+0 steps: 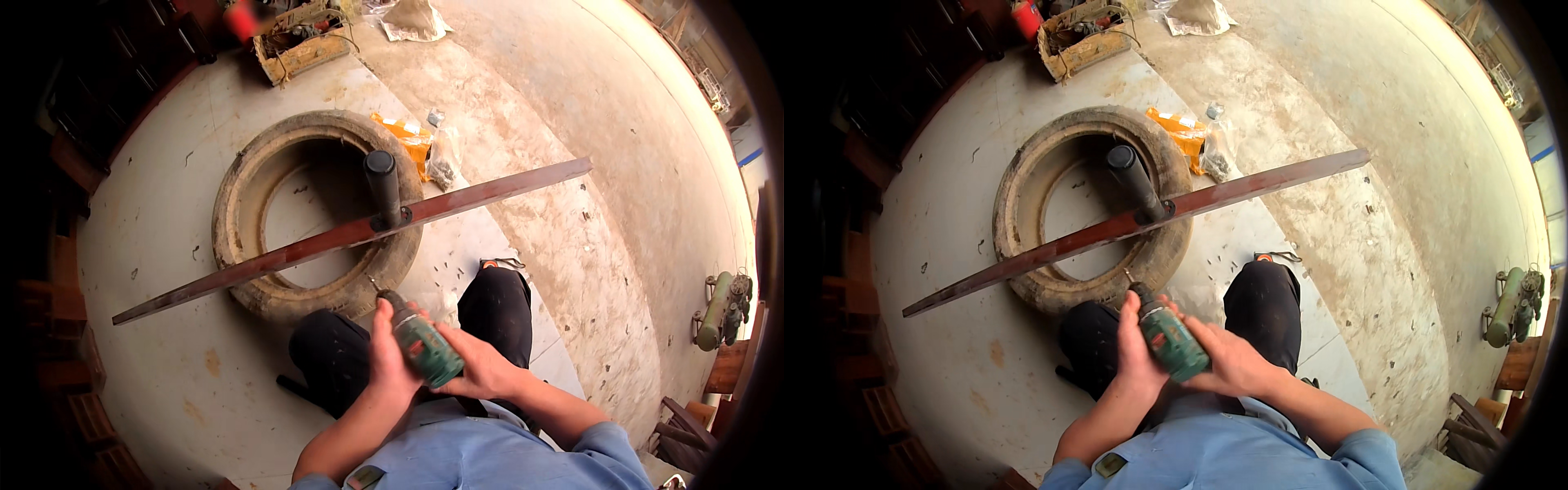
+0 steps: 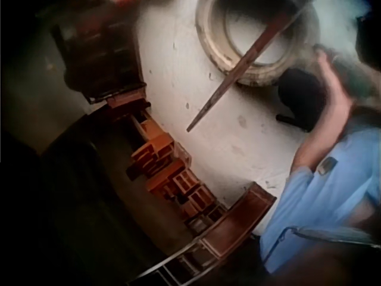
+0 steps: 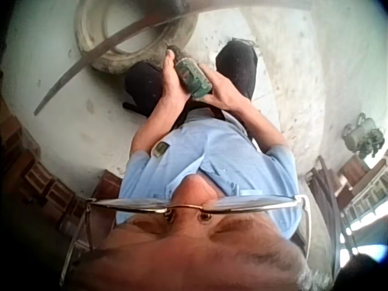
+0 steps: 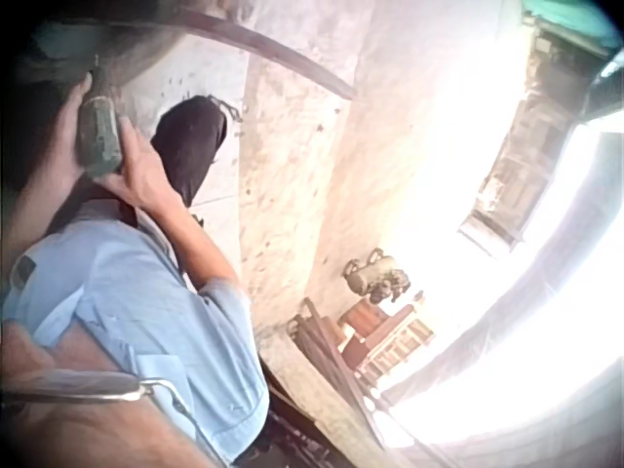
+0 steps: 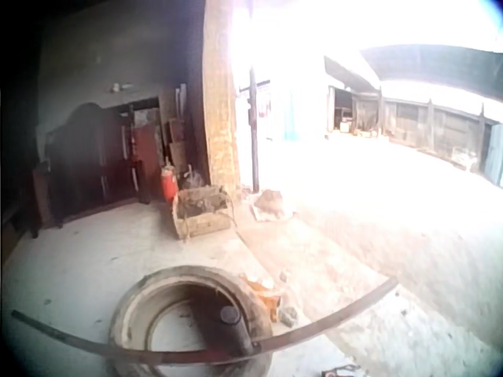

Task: The person retrieves a screw from a bag and walks to a work area. They use a cordless drill and a rubber mallet to attach a metal fan blade to a central hub mounted on a tire. The person repeatedly drills and taps the blade to secure it.

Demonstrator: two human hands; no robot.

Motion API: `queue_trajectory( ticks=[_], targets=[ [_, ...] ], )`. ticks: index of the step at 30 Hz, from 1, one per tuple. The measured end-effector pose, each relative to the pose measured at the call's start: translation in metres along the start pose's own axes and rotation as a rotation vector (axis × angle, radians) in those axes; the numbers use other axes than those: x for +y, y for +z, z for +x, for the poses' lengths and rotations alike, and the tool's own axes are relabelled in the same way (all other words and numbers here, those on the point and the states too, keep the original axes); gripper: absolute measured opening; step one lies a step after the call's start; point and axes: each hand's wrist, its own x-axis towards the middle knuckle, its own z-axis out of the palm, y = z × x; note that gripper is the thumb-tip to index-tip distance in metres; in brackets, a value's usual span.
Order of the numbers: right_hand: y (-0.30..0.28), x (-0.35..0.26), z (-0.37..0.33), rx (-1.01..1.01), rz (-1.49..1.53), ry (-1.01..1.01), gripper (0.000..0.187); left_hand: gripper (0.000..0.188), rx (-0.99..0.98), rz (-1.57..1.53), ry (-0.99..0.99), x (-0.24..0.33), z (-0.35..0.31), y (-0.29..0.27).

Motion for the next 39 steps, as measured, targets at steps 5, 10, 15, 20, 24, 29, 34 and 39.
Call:
queue_trajectory(
  ticks=[5, 10, 15, 20, 24, 29, 34, 39],
  targets=[
    [-0.015, -0.002, 0.0, 0.272, -0.001, -0.095, 0.069, 0.047, -0.136, 0.178, 0.025, -0.016, 0.001, 0.022],
    [-0.057, 0.001, -0.003, 0.367, 0.587, 0.222, 0.041, 0.027, -0.251, 1.329, 0.512, 0.042, 0.03, 0.001],
    [-0.114, -0.016, 0.032, 0.325, 0.315, 0.315, 0.03, 0.043, -0.048, 1.859, 1.302, 0.125, 0.115, -0.007],
    [-0.151, -0.03, 0.089, 0.255, 0.137, 0.317, 0.03, 0.055, -0.209, 1.985, 1.424, 0.14, 0.179, -0.008],
    [-0.166, -0.036, 0.124, 0.178, 0.076, 0.402, 0.035, 0.044, -0.275, 1.953, 1.425, 0.13, 0.198, 0.003],
    [-0.171, -0.039, 0.154, 0.13, 0.057, 0.443, 0.035, 0.033, -0.233, 1.959, 1.388, 0.124, 0.209, 0.002],
    [-0.176, -0.021, 0.171, 0.071, 0.036, 0.429, 0.037, 0.03, -0.167, 1.987, 1.389, 0.121, 0.211, 0.001],
    [-0.179, -0.022, 0.178, 0.043, 0.074, 0.426, 0.038, 0.03, -0.158, 1.98, 1.422, 0.119, 0.214, 0.001]
  ],
)
